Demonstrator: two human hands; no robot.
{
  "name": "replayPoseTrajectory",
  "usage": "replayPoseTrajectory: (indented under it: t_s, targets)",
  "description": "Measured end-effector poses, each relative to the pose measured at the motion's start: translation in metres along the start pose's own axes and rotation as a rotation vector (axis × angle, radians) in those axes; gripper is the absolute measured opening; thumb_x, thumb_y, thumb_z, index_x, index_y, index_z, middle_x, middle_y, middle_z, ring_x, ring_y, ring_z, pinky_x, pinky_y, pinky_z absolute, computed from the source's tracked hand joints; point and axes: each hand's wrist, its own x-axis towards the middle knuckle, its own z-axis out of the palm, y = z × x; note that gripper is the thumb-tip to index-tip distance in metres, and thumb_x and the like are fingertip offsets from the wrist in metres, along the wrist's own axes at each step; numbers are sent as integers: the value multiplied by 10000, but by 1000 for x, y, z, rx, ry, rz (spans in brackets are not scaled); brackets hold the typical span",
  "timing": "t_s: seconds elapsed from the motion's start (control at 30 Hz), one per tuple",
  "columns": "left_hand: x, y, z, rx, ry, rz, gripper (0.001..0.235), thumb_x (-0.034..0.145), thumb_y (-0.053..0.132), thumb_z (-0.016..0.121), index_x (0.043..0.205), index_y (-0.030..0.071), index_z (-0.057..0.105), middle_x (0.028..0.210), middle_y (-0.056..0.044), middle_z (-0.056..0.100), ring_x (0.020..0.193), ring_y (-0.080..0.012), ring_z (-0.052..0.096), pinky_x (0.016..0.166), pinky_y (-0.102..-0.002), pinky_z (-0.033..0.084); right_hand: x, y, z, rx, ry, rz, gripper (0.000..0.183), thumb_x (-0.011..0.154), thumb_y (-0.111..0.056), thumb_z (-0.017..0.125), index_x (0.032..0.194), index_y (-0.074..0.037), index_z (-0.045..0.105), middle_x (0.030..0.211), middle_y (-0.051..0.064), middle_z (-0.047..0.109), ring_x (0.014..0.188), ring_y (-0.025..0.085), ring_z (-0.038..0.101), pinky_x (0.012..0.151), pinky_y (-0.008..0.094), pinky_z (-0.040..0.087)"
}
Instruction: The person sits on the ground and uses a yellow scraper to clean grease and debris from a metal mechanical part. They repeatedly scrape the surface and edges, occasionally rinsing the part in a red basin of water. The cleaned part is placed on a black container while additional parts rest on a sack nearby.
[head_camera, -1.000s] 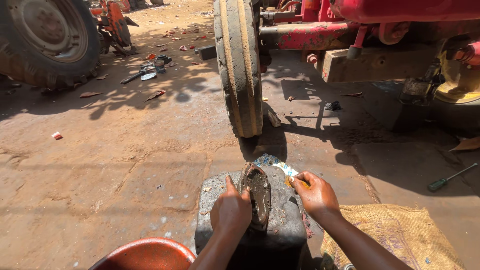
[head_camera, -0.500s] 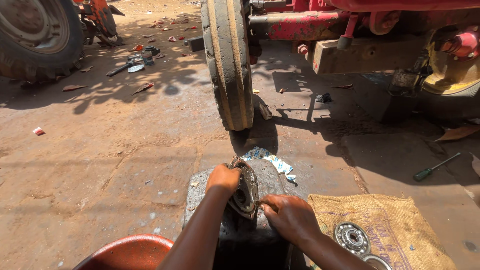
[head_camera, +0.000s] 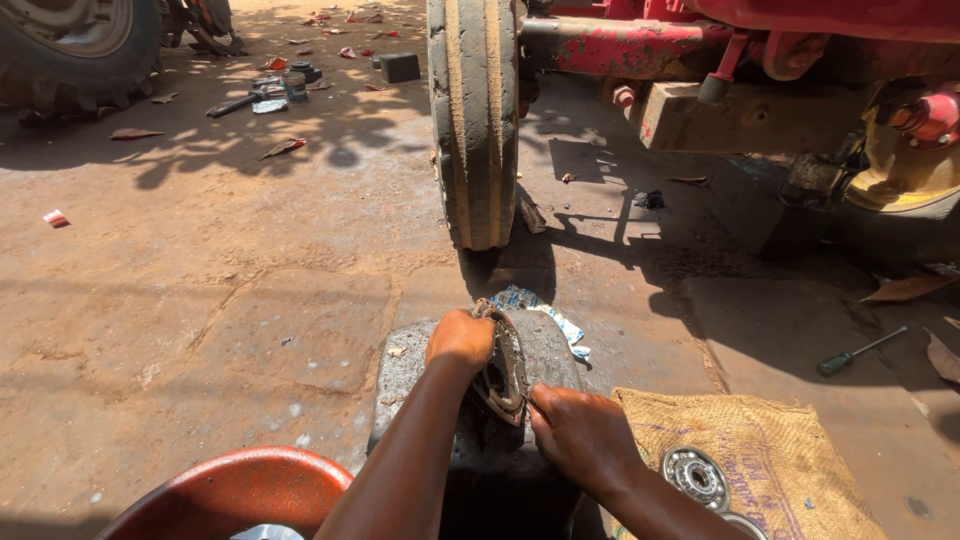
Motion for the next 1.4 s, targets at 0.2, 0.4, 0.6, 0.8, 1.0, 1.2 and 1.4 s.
replayPoseTrajectory:
  t_s: [0.2, 0.4, 0.6, 0.8, 1.0, 1.2, 1.4]
  targets:
    - [-3, 1, 0, -13, -17, -17, 466, 898, 378, 637, 1202, 39, 735, 1291, -216, 679, 1238, -387, 639, 1057, -447, 485, 0, 1, -3, -45, -30, 11, 203, 908, -321, 629, 992, -150, 698, 794, 71, 723, 749, 313, 715, 682, 473, 556]
    - [13, -3, 2, -5, -26, -3, 451, 898, 339, 612, 1187, 17, 740, 1264, -230, 698, 1208, -399, 663, 1040, -447, 502, 3, 0, -4, 38, 153, -42, 212, 812, -229, 654, 974, -160, 772, 978, 57, 720, 844, 271, 727, 709, 421, 579]
    - [10, 3, 5, -29, -9, -22, 445, 895, 355, 621, 1206, 59, 737, 1277, -199, 694, 1225, -381, 653, 1046, -443, 499, 9, -5, -2, 36, 61, -1, 175, 864, -193, 646, 991, -127, 746, 976, 50, 703, 872, 276, 724, 767, 429, 567]
    - [3, 8, 3, -25, -6, -32, 454, 907, 370, 621, 1215, 58, 736, 1301, -192, 687, 1243, -374, 645, 1049, -449, 496, 16, 4, 9, 50, 112, 20, 195, 865, -219, 669, 1017, -103, 709, 964, 82, 694, 868, 326, 706, 766, 449, 563]
    - [8, 3, 8, -17, 8, -26, 464, 900, 387, 634, 1206, 53, 736, 1298, -195, 683, 1247, -366, 637, 1058, -438, 487, 8, 11, 15, -17, 206, -102, 224, 807, -225, 700, 971, -73, 706, 997, 141, 700, 847, 341, 707, 729, 476, 554]
    - [15, 4, 8, -17, 24, -10, 464, 898, 386, 622, 1197, 53, 745, 1281, -195, 698, 1227, -369, 655, 1032, -444, 506, 12, 2, 19, -6, 163, 19, 197, 830, -218, 689, 972, -82, 692, 927, 107, 692, 820, 344, 699, 718, 481, 555]
    - [20, 6, 14, -25, 53, -11, 484, 887, 409, 629, 1181, 46, 754, 1263, -199, 710, 1221, -368, 665, 1027, -435, 511, 18, 5, 17, 19, 206, 25, 168, 841, -213, 685, 962, -97, 684, 928, 99, 692, 797, 342, 704, 705, 473, 566]
